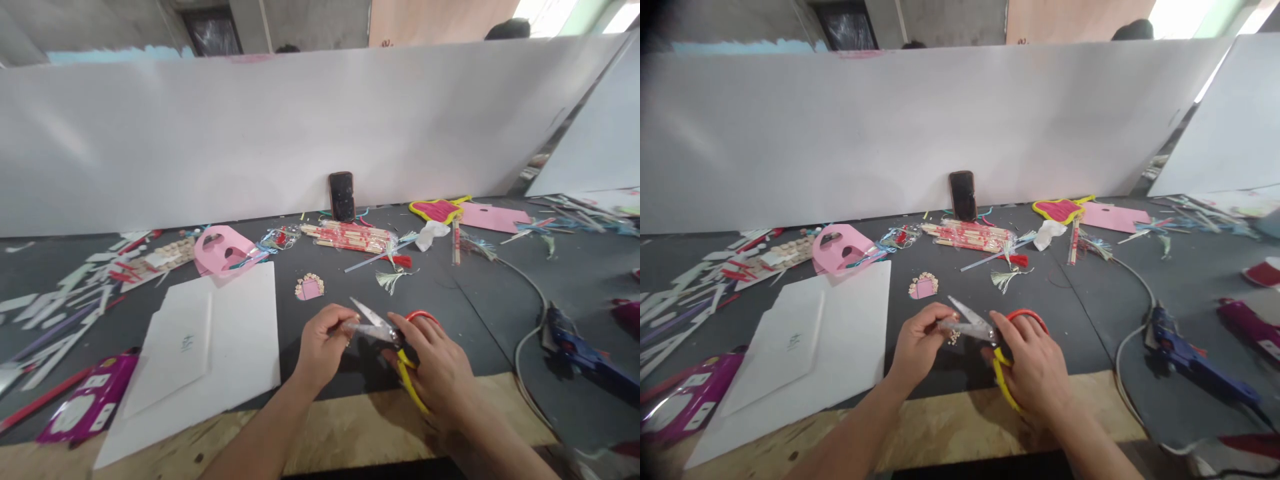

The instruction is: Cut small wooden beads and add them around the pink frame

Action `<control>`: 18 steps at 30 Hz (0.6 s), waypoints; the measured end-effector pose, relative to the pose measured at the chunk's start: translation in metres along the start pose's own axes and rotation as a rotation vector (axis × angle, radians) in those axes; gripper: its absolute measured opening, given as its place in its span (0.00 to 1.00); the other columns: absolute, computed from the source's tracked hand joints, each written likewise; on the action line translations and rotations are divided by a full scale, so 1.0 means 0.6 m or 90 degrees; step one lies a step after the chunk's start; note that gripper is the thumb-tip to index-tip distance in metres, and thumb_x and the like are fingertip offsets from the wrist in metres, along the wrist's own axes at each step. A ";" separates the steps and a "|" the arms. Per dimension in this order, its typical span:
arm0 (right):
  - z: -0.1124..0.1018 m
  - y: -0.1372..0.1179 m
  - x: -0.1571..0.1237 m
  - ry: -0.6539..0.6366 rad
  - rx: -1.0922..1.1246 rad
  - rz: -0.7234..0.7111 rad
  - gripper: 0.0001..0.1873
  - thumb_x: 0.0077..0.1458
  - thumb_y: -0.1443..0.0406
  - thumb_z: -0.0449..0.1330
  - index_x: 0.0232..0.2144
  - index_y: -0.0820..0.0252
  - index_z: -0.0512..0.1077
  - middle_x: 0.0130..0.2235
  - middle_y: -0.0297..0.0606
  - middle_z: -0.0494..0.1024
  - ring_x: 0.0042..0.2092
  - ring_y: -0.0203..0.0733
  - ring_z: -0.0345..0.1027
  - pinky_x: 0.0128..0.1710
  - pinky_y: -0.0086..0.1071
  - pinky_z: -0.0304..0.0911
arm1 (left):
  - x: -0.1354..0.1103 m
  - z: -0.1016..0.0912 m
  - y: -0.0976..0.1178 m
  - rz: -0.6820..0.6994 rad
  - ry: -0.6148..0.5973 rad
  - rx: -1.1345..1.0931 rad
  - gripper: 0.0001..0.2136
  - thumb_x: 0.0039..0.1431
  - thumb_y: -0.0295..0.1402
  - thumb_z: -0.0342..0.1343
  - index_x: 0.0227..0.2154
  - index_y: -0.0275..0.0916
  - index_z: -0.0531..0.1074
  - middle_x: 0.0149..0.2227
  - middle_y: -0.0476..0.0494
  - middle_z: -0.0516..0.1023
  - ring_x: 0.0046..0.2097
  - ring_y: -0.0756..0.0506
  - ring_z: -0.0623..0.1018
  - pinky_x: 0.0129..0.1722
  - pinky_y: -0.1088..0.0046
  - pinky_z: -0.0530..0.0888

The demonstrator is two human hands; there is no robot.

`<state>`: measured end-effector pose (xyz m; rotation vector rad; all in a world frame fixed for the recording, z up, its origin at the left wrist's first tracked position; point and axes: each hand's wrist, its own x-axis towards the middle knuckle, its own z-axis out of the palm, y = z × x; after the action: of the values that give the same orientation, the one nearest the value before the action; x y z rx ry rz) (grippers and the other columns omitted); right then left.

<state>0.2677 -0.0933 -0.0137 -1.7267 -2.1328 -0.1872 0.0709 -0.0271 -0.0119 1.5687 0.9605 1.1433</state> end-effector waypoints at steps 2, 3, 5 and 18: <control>0.001 0.022 -0.002 0.005 -0.021 0.057 0.24 0.58 0.57 0.52 0.54 0.60 0.63 0.43 0.46 0.73 0.45 0.49 0.68 0.37 0.39 0.67 | 0.005 -0.005 -0.004 -0.062 0.083 -0.029 0.09 0.58 0.37 0.53 0.31 0.37 0.75 0.25 0.49 0.71 0.28 0.51 0.70 0.29 0.77 0.67; 0.002 0.034 -0.004 0.001 -0.029 0.087 0.25 0.57 0.57 0.53 0.54 0.61 0.62 0.43 0.46 0.74 0.45 0.50 0.68 0.38 0.40 0.67 | 0.008 -0.008 -0.006 -0.085 0.116 -0.045 0.11 0.59 0.40 0.53 0.33 0.37 0.74 0.24 0.50 0.69 0.27 0.51 0.69 0.29 0.77 0.67; 0.004 0.057 -0.006 -0.016 -0.042 0.137 0.27 0.55 0.56 0.54 0.54 0.61 0.62 0.43 0.46 0.75 0.44 0.51 0.69 0.37 0.41 0.67 | 0.011 -0.012 -0.006 -0.105 0.149 -0.066 0.12 0.58 0.42 0.53 0.33 0.37 0.74 0.22 0.51 0.67 0.27 0.51 0.68 0.29 0.76 0.67; -0.024 -0.005 -0.010 -0.034 0.096 0.004 0.21 0.55 0.56 0.55 0.49 0.58 0.64 0.42 0.45 0.72 0.42 0.47 0.69 0.36 0.36 0.67 | -0.002 0.008 -0.003 -0.022 -0.032 -0.042 0.09 0.59 0.36 0.53 0.30 0.36 0.74 0.32 0.47 0.70 0.29 0.52 0.69 0.28 0.77 0.66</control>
<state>0.2688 -0.1043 -0.0025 -1.6691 -2.1203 0.0219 0.0749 -0.0288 -0.0143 1.5158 0.9048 1.0960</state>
